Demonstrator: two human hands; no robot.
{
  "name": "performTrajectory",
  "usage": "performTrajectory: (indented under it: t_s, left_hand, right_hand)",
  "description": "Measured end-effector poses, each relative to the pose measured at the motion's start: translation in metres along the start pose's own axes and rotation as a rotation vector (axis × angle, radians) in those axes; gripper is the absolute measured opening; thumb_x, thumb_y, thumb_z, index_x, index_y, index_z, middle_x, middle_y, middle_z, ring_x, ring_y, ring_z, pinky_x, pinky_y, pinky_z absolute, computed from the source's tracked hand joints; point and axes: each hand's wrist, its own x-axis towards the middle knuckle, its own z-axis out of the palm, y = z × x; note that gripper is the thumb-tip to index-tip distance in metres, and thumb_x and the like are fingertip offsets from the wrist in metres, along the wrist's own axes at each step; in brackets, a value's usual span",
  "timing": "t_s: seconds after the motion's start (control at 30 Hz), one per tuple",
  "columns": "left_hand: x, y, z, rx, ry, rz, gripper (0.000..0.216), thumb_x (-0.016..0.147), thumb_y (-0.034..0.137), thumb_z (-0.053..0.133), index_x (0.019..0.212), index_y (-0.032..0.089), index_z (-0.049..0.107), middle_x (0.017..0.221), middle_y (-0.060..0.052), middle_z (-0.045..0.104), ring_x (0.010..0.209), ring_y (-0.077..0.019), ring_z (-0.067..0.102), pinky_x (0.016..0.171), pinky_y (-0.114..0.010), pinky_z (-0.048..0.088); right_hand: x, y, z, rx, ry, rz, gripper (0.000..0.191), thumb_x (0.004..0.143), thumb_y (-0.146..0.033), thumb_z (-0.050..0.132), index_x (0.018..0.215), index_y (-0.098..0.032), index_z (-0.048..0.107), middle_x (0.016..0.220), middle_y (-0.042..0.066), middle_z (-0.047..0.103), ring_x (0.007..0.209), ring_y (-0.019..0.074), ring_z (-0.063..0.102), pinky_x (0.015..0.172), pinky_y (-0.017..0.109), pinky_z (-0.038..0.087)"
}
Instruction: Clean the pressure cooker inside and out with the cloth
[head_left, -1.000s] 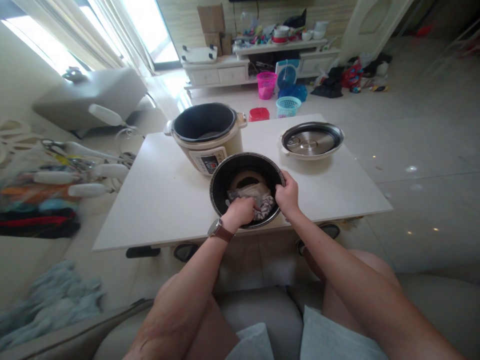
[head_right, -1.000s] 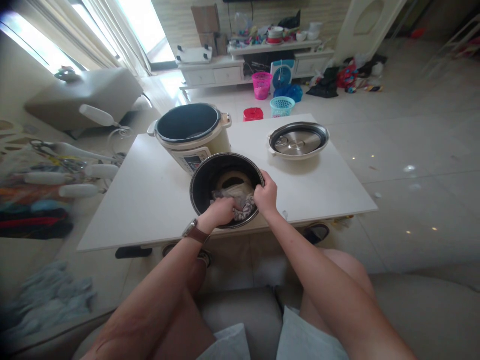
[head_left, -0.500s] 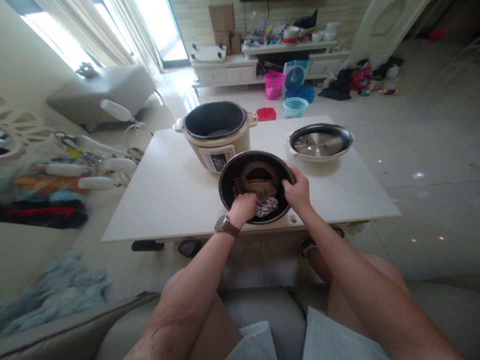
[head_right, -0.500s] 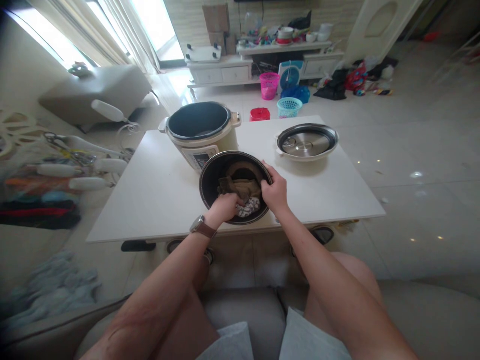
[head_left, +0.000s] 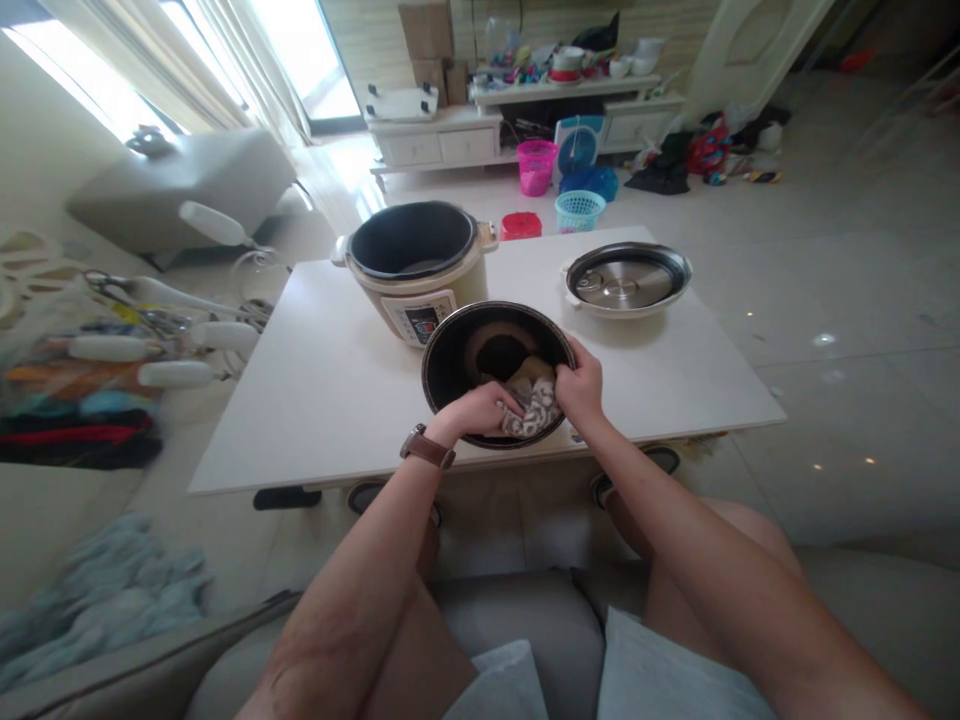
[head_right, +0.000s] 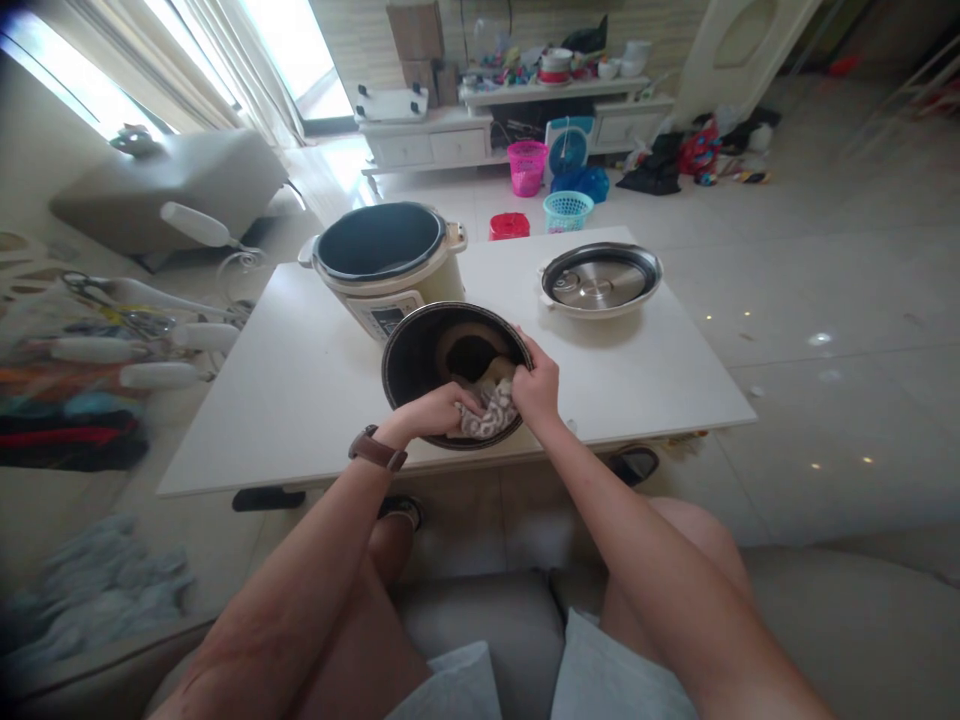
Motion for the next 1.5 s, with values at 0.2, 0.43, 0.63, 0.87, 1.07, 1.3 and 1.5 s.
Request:
performTrajectory:
  t_s: [0.2, 0.43, 0.63, 0.87, 1.07, 1.3, 1.5]
  left_hand:
    - [-0.016, 0.004, 0.002, 0.43, 0.179, -0.211, 0.038, 0.089, 0.012, 0.059, 0.104, 0.031, 0.089, 0.113, -0.011, 0.083, 0.111, -0.0302, 0.077, 0.1, -0.039, 0.059]
    - [-0.002, 0.012, 0.023, 0.067, 0.178, -0.051, 0.055, 0.087, 0.007, 0.055, 0.13, 0.028, 0.08, 0.129, -0.006, 0.08, 0.121, -0.0247, 0.073, 0.107, -0.032, 0.054]
    - [-0.005, 0.017, 0.021, 0.054, 0.169, -0.044, 0.052, 0.086, 0.007, 0.055, 0.123, 0.03, 0.084, 0.123, -0.005, 0.082, 0.117, -0.0252, 0.075, 0.103, -0.031, 0.055]
    - [-0.02, 0.016, 0.014, 0.453, 0.204, -0.252, 0.03, 0.093, 0.017, 0.06, 0.105, 0.023, 0.087, 0.11, -0.016, 0.082, 0.11, -0.0336, 0.077, 0.096, -0.041, 0.059]
    - [-0.018, 0.016, 0.015, 0.418, 0.158, -0.241, 0.034, 0.093, 0.014, 0.059, 0.109, 0.027, 0.086, 0.116, -0.012, 0.082, 0.114, -0.0319, 0.077, 0.1, -0.04, 0.058]
    - [-0.013, 0.01, 0.01, 0.36, 0.133, -0.259, 0.037, 0.091, 0.015, 0.061, 0.116, 0.028, 0.085, 0.122, -0.011, 0.081, 0.12, -0.0297, 0.075, 0.105, -0.037, 0.054]
    - [-0.005, 0.005, 0.014, 0.214, 0.177, -0.193, 0.045, 0.09, 0.013, 0.059, 0.125, 0.029, 0.083, 0.13, -0.01, 0.079, 0.128, -0.0275, 0.071, 0.111, -0.035, 0.049]
  right_hand:
    - [0.0, -0.002, 0.001, -0.025, -0.019, -0.021, 0.066, 0.068, -0.008, 0.05, 0.127, -0.022, 0.079, 0.13, 0.001, 0.079, 0.128, 0.026, 0.071, 0.122, 0.045, 0.049]
    - [-0.005, -0.015, 0.002, -0.044, -0.096, -0.107, 0.068, 0.072, -0.007, 0.048, 0.13, -0.027, 0.077, 0.137, -0.002, 0.075, 0.133, 0.0228, 0.068, 0.125, 0.044, 0.047]
    - [-0.005, -0.013, 0.002, -0.05, -0.068, -0.087, 0.068, 0.071, -0.007, 0.049, 0.13, -0.026, 0.077, 0.136, -0.002, 0.076, 0.132, 0.0223, 0.069, 0.124, 0.043, 0.048]
    - [-0.003, -0.012, 0.001, -0.073, -0.073, -0.093, 0.065, 0.074, -0.008, 0.049, 0.13, -0.024, 0.077, 0.135, -0.001, 0.076, 0.131, 0.0235, 0.07, 0.124, 0.043, 0.049]
    - [-0.006, -0.016, 0.003, -0.042, -0.12, -0.044, 0.065, 0.073, -0.008, 0.051, 0.13, -0.027, 0.078, 0.138, -0.002, 0.075, 0.136, 0.0231, 0.067, 0.127, 0.045, 0.045]
    - [-0.012, 0.002, 0.009, 0.007, -0.075, 0.07, 0.067, 0.064, -0.011, 0.051, 0.124, -0.022, 0.078, 0.13, 0.002, 0.079, 0.129, 0.0263, 0.07, 0.123, 0.048, 0.047]
    - [-0.019, 0.011, 0.018, 0.046, -0.058, 0.082, 0.065, 0.065, -0.016, 0.048, 0.123, -0.02, 0.078, 0.127, 0.004, 0.079, 0.125, 0.0267, 0.07, 0.122, 0.048, 0.047]
